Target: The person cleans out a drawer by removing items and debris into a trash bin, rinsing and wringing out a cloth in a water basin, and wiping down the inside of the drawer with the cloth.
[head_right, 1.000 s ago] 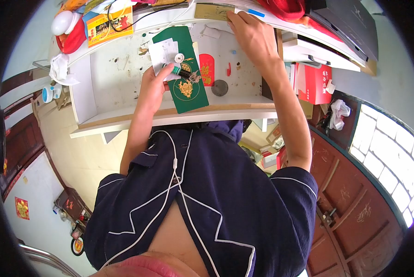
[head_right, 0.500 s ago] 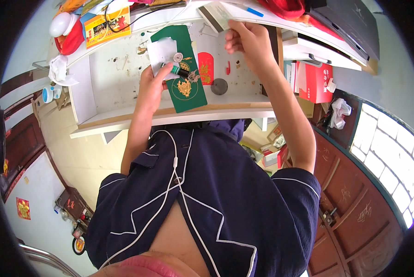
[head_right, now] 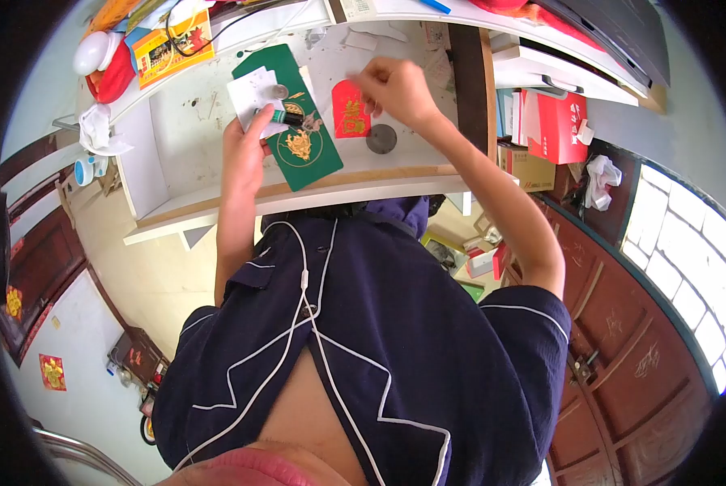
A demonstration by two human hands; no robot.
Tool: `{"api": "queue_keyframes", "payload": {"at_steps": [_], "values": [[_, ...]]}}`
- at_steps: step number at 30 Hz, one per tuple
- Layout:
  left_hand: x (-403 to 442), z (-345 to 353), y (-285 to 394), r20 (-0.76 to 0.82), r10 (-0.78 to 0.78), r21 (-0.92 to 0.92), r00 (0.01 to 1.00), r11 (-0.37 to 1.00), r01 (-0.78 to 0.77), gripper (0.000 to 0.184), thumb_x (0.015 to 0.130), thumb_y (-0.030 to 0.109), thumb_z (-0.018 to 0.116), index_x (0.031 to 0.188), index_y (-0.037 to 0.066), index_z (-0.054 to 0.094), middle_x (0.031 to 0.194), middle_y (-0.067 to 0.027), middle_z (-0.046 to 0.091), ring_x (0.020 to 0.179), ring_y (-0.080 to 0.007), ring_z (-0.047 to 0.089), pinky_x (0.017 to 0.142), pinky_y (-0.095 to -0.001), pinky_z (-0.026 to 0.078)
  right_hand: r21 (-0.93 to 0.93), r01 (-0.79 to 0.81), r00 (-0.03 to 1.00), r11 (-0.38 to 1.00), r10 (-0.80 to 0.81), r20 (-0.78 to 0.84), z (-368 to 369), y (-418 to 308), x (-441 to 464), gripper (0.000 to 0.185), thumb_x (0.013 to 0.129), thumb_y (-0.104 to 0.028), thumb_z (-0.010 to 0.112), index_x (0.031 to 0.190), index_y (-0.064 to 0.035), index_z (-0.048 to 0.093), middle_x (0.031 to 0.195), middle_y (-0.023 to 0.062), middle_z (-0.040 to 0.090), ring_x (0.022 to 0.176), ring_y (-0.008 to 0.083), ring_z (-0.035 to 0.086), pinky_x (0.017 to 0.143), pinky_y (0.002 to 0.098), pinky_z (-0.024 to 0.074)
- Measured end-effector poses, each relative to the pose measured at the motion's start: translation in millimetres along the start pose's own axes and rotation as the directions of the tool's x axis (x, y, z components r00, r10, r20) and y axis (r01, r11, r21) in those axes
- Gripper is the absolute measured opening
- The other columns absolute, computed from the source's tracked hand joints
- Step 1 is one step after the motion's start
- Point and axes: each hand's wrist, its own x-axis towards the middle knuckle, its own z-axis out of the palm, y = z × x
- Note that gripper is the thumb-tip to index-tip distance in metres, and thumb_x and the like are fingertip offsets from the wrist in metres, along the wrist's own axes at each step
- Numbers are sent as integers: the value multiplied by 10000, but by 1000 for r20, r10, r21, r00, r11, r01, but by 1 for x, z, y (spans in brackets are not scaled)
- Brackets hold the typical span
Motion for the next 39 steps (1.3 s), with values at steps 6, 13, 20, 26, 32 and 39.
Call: {"api": "queue_keyframes", "payload": {"at_steps": [6,13,20,26,32,39], "values": [[1,-5,3,-66,2,31,998,1000,0,342,912,248,706,1141,-1,659,1006,-68,704,864,-140,695,666,-263,557,-791,312,938,526,-300,171,22,61,21,548,771,-284,809,1170,-9,550,1185,225,559,1178,376,533,934,469,493],[9,-19,8,-6,-3,158,1000,988,4,390,931,275,685,1196,-4,626,1062,-76,700,900,-163,696,718,-305,574,-588,67,976,806,68,206,24,29,14,406,756,-116,800,1081,-33,571,1030,187,652,992,355,651,816,447,543],[10,-19,6,129,-100,41,987,995,95,359,949,255,658,1211,14,608,1104,-65,692,945,-157,689,762,-316,571,-321,659,682,680,-720,-127,35,-24,-15,264,704,125,722,892,-12,599,1029,141,671,929,339,665,767,381,555],[12,-20,4,200,-119,-137,973,979,148,344,971,210,614,1256,25,555,1105,-77,684,940,-178,692,781,-336,571,-471,709,657,525,-735,169,66,-21,-32,277,694,19,715,956,-22,636,1194,122,640,1124,310,611,983,423,483],[7,-13,0,167,-73,-16,983,997,77,354,955,263,643,1215,28,597,1071,-61,681,926,-120,662,758,-298,551,-583,681,648,444,-736,197,81,-22,-47,267,734,-5,699,996,-19,653,1205,137,633,1157,321,600,998,424,487],[4,-18,1,200,-43,-51,979,997,55,313,939,164,685,1203,19,600,1058,-64,685,919,-134,674,767,-298,573,-483,679,695,553,-696,181,72,-23,-56,203,796,-3,719,991,10,664,1196,136,650,1083,333,635,895,409,546]]}}
